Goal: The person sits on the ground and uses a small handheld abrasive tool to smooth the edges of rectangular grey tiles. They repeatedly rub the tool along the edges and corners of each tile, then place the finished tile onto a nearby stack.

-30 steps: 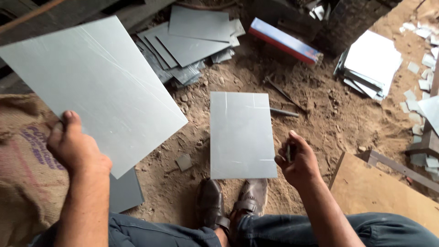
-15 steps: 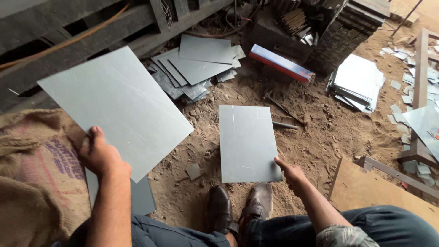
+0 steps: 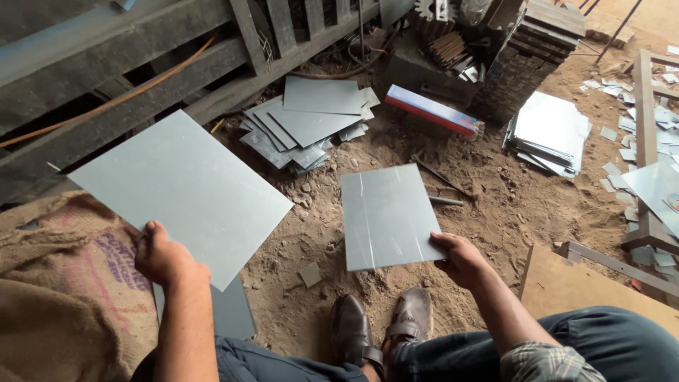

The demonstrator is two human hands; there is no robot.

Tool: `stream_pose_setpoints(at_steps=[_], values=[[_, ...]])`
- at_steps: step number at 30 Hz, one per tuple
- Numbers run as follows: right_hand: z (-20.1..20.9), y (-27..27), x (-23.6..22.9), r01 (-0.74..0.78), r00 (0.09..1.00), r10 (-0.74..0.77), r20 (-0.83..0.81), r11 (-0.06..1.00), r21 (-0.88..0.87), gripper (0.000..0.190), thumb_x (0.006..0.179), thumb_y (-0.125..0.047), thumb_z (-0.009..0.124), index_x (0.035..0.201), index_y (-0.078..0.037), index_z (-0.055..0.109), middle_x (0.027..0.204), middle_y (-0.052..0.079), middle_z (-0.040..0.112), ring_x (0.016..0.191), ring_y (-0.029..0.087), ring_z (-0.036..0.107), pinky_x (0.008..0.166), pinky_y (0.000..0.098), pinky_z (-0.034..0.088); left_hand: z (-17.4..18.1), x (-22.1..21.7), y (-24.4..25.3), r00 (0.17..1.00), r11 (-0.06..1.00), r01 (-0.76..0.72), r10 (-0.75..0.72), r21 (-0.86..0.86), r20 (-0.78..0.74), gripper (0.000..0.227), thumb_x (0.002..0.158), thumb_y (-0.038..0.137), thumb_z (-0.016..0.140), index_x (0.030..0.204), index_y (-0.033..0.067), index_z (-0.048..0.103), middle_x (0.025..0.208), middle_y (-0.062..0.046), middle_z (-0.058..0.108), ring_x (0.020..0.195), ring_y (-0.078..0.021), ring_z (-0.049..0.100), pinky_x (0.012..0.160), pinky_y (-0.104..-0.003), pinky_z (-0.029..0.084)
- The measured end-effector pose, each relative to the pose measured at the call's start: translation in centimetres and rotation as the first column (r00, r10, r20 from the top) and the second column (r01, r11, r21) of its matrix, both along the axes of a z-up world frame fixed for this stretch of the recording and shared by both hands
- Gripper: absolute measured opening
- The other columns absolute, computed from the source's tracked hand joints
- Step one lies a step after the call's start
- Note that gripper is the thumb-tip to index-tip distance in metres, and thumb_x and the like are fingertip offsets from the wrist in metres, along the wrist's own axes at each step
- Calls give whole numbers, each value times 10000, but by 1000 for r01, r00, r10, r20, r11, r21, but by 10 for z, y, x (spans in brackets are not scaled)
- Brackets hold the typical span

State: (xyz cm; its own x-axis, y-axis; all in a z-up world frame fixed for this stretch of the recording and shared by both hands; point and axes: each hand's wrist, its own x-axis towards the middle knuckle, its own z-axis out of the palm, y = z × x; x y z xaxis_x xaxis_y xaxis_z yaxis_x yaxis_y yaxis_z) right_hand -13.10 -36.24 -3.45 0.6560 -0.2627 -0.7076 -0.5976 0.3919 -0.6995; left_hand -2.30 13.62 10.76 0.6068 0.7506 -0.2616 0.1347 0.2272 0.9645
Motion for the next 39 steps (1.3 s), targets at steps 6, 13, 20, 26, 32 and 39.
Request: stream_pose_setpoints(at_steps=[6, 13, 20, 26, 32, 39], values=[[-3, -1, 4, -18, 991, 0, 135, 991, 131, 227, 1020, -284, 623, 1092, -74, 670, 792, 5, 594, 552, 85, 459, 496, 222, 433, 7, -1, -6, 999, 1000, 3, -2, -20, 35, 371, 1008, 268, 559, 1287, 43, 654, 1397, -129, 634, 1224, -266, 666, 983, -410, 588], [27, 11, 4, -23, 982, 4, 189, 995, 96, 263, 1071, -239, 639, 1158, 9, 642, 853, 52, 614, 600, 90, 513, 544, 235, 508, 32, -7, -21, 994, 999, 35, -38, -32, -101, 388, 1025, 297, 517, 1345, 103, 622, 1468, -107, 550, 1311, -269, 561, 1029, -480, 493], [42, 24, 8, 56, 985, -36, 168, 991, -120, 256, 963, -178, 590, 1153, -44, 696, 962, 13, 739, 793, 65, 668, 725, 274, 526, 26, -2, -23, 1000, 997, 9, -7, -81, 19, 392, 1007, 278, 550, 1331, 69, 619, 1461, -121, 592, 1303, -270, 614, 1050, -439, 535], [40, 46, 5, -70, 941, 168, 294, 947, -315, 263, 959, -261, 666, 974, -8, 736, 771, 45, 687, 655, 111, 586, 599, 280, 470, 2, 7, -15, 998, 994, -21, 28, -108, 60, 400, 1007, 262, 575, 1349, 55, 598, 1464, -110, 583, 1267, -239, 614, 1025, -402, 525], [52, 63, 27, -54, 964, 128, 233, 952, -301, 204, 932, -219, 677, 944, -25, 741, 727, 33, 651, 586, 124, 509, 513, 286, 368, -7, 13, -8, 987, 988, -68, 86, -138, 133, 398, 1001, 225, 598, 1350, 32, 585, 1426, -117, 620, 1221, -238, 632, 1000, -385, 543], [76, 79, 143, 352, 352, 788, 506, 389, -851, 271, 729, -48, 563, 978, -35, 669, 843, 13, 608, 708, 95, 549, 606, 242, 472, -4, 14, -5, 974, 981, -146, 165, -126, 158, 364, 1005, 217, 570, 1290, -1, 620, 1361, -130, 662, 1139, -257, 670, 940, -401, 582]])
